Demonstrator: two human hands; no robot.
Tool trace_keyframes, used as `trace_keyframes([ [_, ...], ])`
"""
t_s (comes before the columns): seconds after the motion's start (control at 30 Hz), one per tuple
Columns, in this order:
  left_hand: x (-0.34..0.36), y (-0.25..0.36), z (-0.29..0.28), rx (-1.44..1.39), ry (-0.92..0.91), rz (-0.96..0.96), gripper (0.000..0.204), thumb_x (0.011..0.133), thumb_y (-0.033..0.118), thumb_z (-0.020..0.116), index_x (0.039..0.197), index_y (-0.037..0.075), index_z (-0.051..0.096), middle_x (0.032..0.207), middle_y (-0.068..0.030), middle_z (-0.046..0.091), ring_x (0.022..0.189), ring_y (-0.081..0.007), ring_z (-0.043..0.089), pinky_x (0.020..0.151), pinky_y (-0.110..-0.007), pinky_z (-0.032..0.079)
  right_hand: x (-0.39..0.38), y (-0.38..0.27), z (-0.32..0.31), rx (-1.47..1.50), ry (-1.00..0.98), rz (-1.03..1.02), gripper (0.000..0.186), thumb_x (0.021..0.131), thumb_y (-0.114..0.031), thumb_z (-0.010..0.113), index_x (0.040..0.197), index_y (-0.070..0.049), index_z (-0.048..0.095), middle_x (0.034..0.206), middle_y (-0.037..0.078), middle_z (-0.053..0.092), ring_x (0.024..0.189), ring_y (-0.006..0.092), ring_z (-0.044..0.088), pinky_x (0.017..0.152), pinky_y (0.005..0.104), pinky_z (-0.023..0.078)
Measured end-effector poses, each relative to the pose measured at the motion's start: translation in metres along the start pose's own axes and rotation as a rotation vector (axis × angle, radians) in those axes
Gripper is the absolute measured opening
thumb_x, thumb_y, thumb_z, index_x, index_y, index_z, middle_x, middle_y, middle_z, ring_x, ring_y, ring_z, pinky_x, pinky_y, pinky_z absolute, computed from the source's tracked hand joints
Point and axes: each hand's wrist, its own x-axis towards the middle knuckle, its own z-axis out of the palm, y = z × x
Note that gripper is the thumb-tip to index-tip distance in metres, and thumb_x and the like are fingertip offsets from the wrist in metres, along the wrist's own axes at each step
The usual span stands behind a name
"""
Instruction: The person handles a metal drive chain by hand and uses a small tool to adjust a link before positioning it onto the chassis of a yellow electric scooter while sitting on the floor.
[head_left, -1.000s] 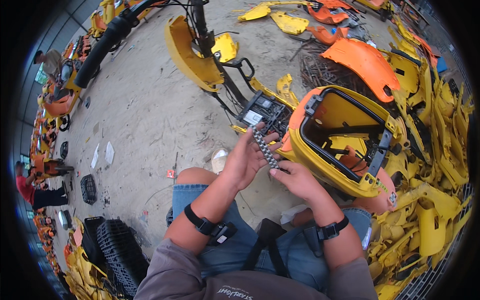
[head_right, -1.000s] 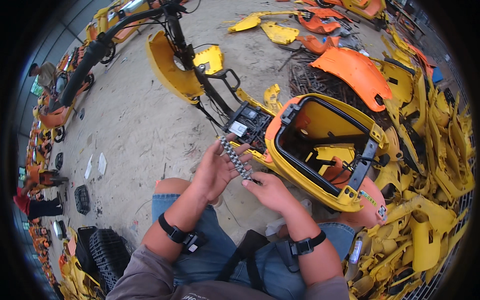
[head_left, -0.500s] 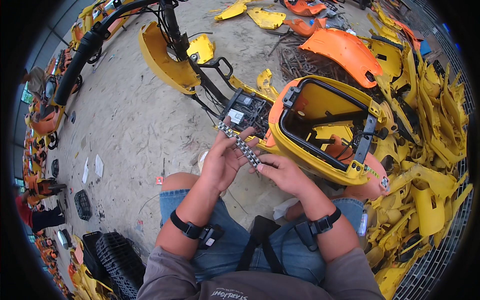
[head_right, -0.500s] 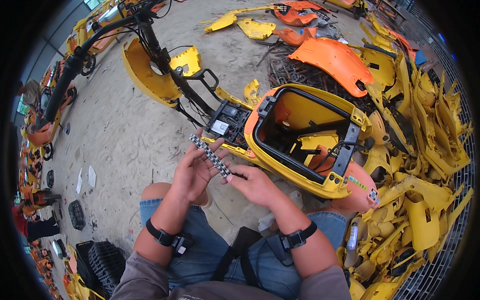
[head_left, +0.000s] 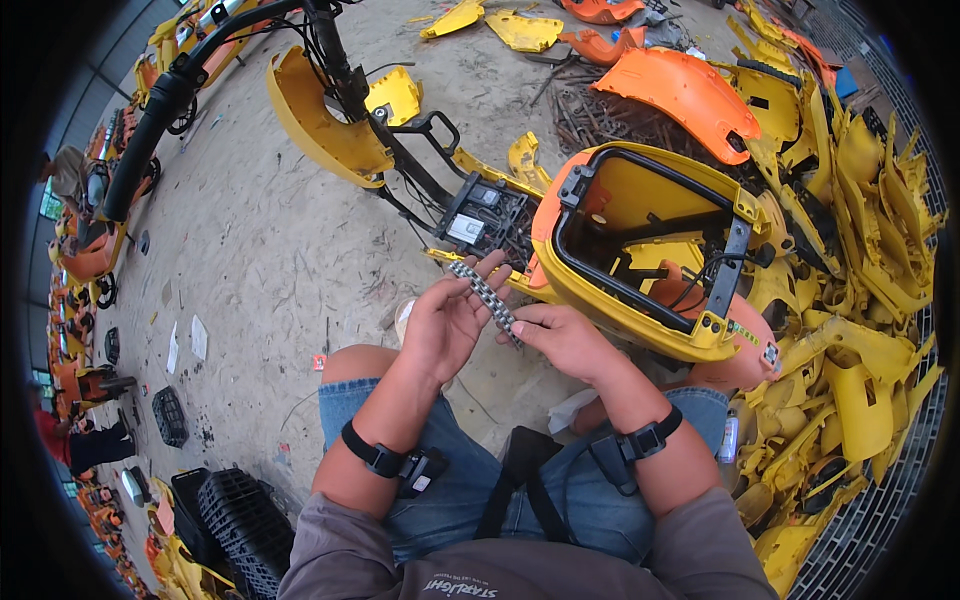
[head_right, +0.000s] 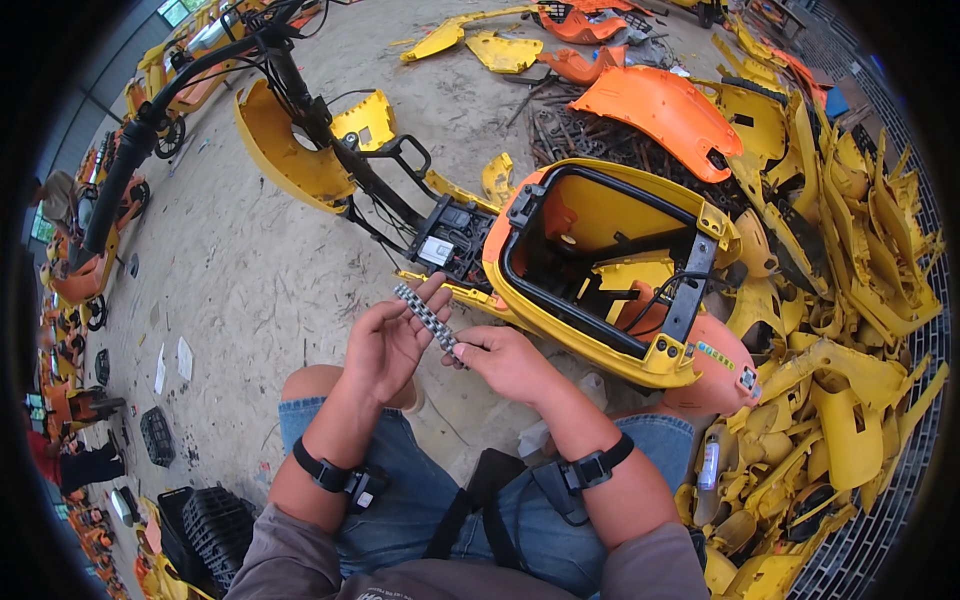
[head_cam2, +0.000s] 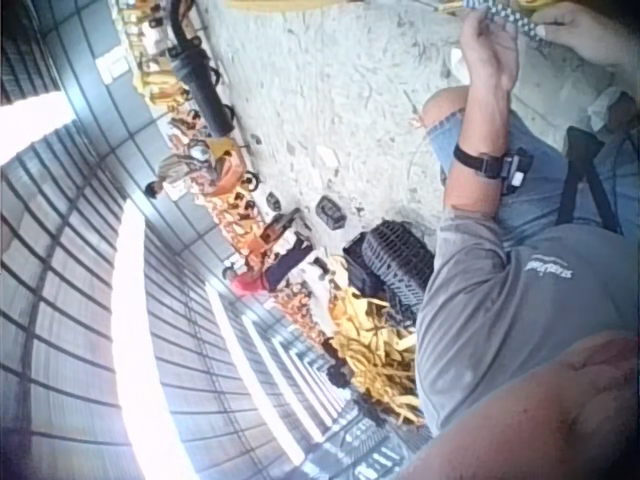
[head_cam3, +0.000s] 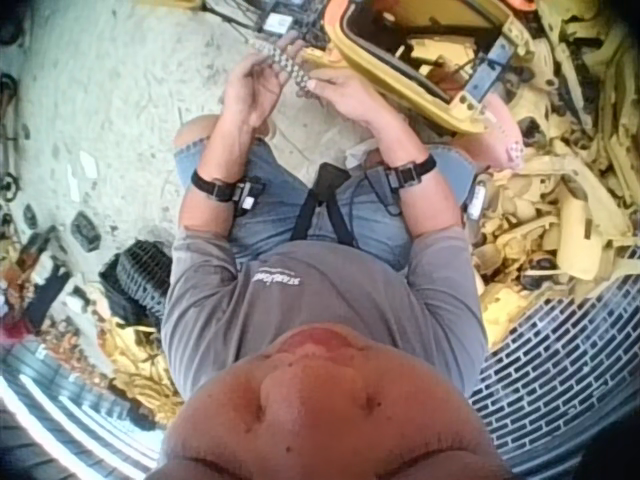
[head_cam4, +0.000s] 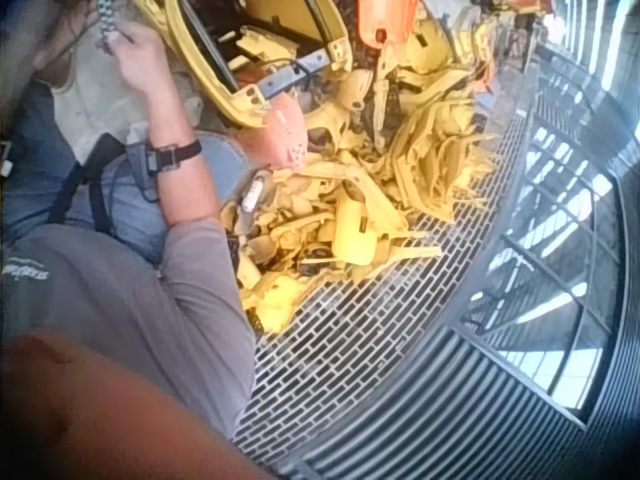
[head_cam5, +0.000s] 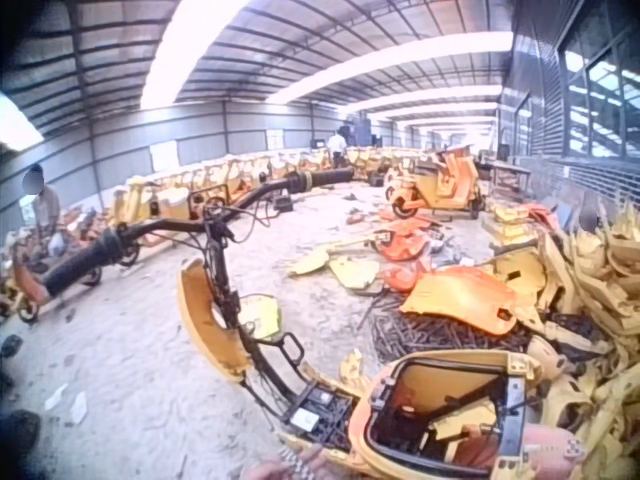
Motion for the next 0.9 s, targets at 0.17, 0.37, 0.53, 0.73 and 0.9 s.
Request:
trace_keyframes([
  [0.17, 0.001, -0.001, -0.001, -0.024, 0.017, 0.005, 0.045, 0.093, 0.007, 0.045, 0.135, -0.006, 0.039, 0.148, -0.0246, 0.043, 0.135, -0.0362, 0.048, 0.114, -0.046, 0.041, 0.002, 0.006, 0.0, 0.038, -0.007, -0.012, 0.023, 0.097, -0.016, 0.057, 0.106, 0.002, 0.071, 0.094, 0.006, 0.072, 0.084, 0.0135, 0.062, 0.081, 0.0295, 0.051],
  [0.37, 0.0, -0.003, 0.001, 0.136, 0.046, 0.049, 0.058, 0.093, 0.007, 0.046, 0.148, 0.003, 0.028, 0.147, -0.0234, 0.044, 0.13, -0.0351, 0.052, 0.109, -0.046, 0.045, 0.004, 0.014, 0.001, 0.086, 0.001, -0.027, 0.024, 0.096, -0.016, 0.058, 0.108, 0.001, 0.07, 0.096, 0.007, 0.073, 0.087, 0.0135, 0.064, 0.083, 0.029, 0.051],
  [0.53, -0.002, -0.003, 0.007, 0.222, 0.05, 0.032, 0.066, 0.094, 0.006, 0.044, 0.154, 0.012, 0.017, 0.147, -0.0226, 0.045, 0.125, -0.0352, 0.055, 0.101, -0.048, 0.05, 0.0, 0.005, 0.001, 0.085, 0.008, -0.014, 0.026, 0.095, -0.019, 0.06, 0.108, 0.001, 0.071, 0.098, 0.008, 0.074, 0.09, 0.0139, 0.065, 0.085, 0.0293, 0.051],
  [0.73, -0.003, -0.004, 0.009, 0.194, -0.001, 0.011, 0.068, 0.095, 0.006, 0.043, 0.156, 0.015, 0.015, 0.147, -0.0225, 0.044, 0.124, -0.0354, 0.055, 0.1, -0.048, 0.051, 0.002, 0.009, -0.001, 0.073, 0.029, 0.006, 0.029, 0.093, -0.024, 0.061, 0.103, 0.001, 0.073, 0.096, 0.009, 0.074, 0.09, 0.0146, 0.065, 0.086, 0.03, 0.05],
  [0.9, -0.001, -0.007, 0.006, 0.177, -0.022, 0.027, 0.069, 0.094, 0.006, 0.045, 0.156, 0.015, 0.015, 0.15, -0.0215, 0.041, 0.125, -0.035, 0.055, 0.101, -0.048, 0.05, 0.0, 0.001, 0.0, 0.132, 0.033, 0.048, 0.027, 0.09, -0.021, 0.061, 0.099, 0.001, 0.073, 0.096, 0.009, 0.073, 0.092, 0.0156, 0.065, 0.087, 0.0294, 0.049],
])
